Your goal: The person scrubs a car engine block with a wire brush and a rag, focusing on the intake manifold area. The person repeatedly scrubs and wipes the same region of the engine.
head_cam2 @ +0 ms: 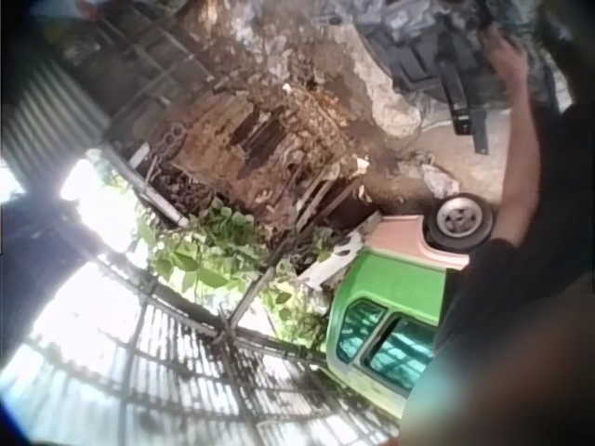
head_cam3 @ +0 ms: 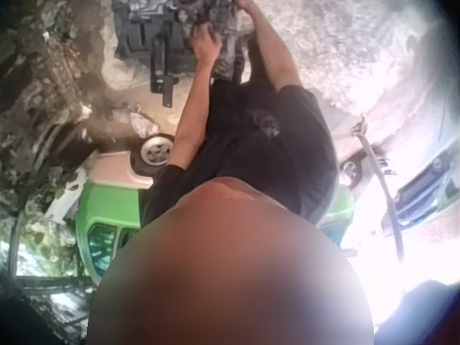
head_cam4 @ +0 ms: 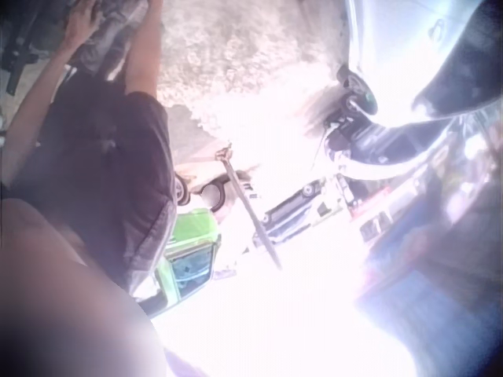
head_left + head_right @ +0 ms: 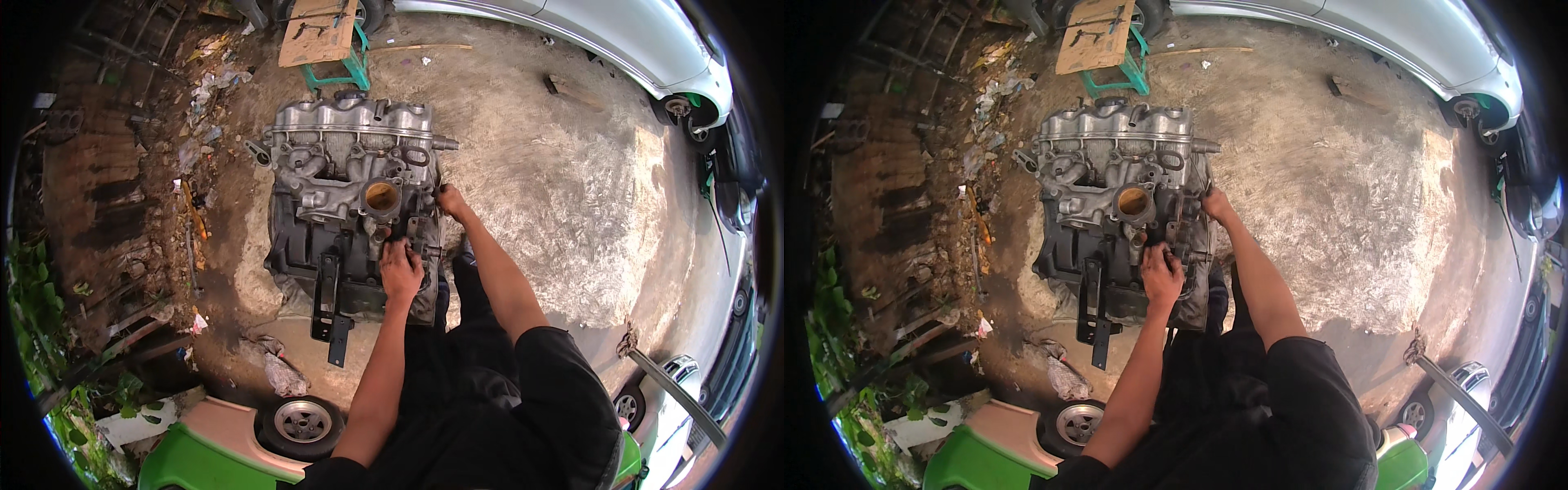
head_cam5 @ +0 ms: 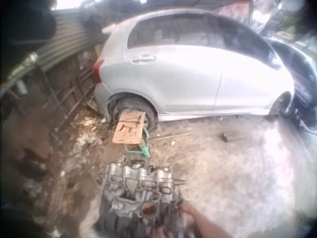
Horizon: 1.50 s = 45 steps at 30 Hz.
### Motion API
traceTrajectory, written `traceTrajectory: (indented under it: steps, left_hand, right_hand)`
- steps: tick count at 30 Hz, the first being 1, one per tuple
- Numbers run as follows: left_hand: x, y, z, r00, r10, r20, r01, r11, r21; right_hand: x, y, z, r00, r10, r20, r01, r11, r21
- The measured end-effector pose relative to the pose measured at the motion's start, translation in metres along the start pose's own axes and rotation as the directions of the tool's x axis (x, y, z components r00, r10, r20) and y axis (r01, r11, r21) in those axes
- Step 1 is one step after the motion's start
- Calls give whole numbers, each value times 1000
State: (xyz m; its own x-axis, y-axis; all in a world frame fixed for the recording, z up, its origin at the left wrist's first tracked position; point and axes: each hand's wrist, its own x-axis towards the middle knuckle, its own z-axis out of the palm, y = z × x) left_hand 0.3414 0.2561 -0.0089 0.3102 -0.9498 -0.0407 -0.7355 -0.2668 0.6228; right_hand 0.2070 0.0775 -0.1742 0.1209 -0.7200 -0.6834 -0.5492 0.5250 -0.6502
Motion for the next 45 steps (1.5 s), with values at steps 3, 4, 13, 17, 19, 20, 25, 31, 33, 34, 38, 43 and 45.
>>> traceTrajectory:
  steps: [3,4,13,17,19,20,25,31,33,34,38,43,45]
  left_hand:
    - [2,1,-2,1000,8,20,-8,1000,6]
    - [1,1,-2,1000,15,18,-15,1000,-15]
    - [2,3,-2,999,41,-35,-41,999,-20]
    - [1,4,-3,994,75,-80,-79,996,-47]
    - [2,5,-3,981,123,-149,-134,989,-65]
    - [2,6,-3,988,98,-118,-105,993,-51]
    - [2,7,-6,999,23,-44,-25,999,-34]
    - [3,8,-5,989,88,-117,-97,992,-78]
    - [3,6,-5,990,90,-108,-97,993,-65]
    - [3,6,-5,993,80,-91,-87,993,-74]
    - [3,6,-5,993,74,-92,-79,996,-47]
    - [2,5,-4,994,72,-77,-77,996,-54]
    - [2,4,-3,994,80,-77,-82,996,-30]
  right_hand:
    - [-35,-13,-10,872,-388,-299,306,908,-286]
    - [-47,-17,-11,807,-467,-361,368,876,-311]
    - [-164,-25,-17,741,-498,-451,523,849,-78]
    - [-165,-35,-31,657,-495,-568,436,865,-249]
    - [-165,-36,-31,665,-563,-491,510,823,-251]
    - [-166,-36,-28,644,-607,-466,580,784,-220]
    - [-187,-29,-3,751,-572,-329,537,820,-198]
    - [-192,-28,11,673,-640,-371,613,763,-206]
    - [-186,-26,12,686,-626,-371,595,776,-209]
    - [-183,-25,13,694,-621,-363,588,781,-211]
    - [-177,-20,15,712,-631,-309,589,776,-226]
    - [-177,-22,3,613,-777,-141,670,606,-429]
    - [-173,-26,-9,745,-664,-61,589,699,-406]
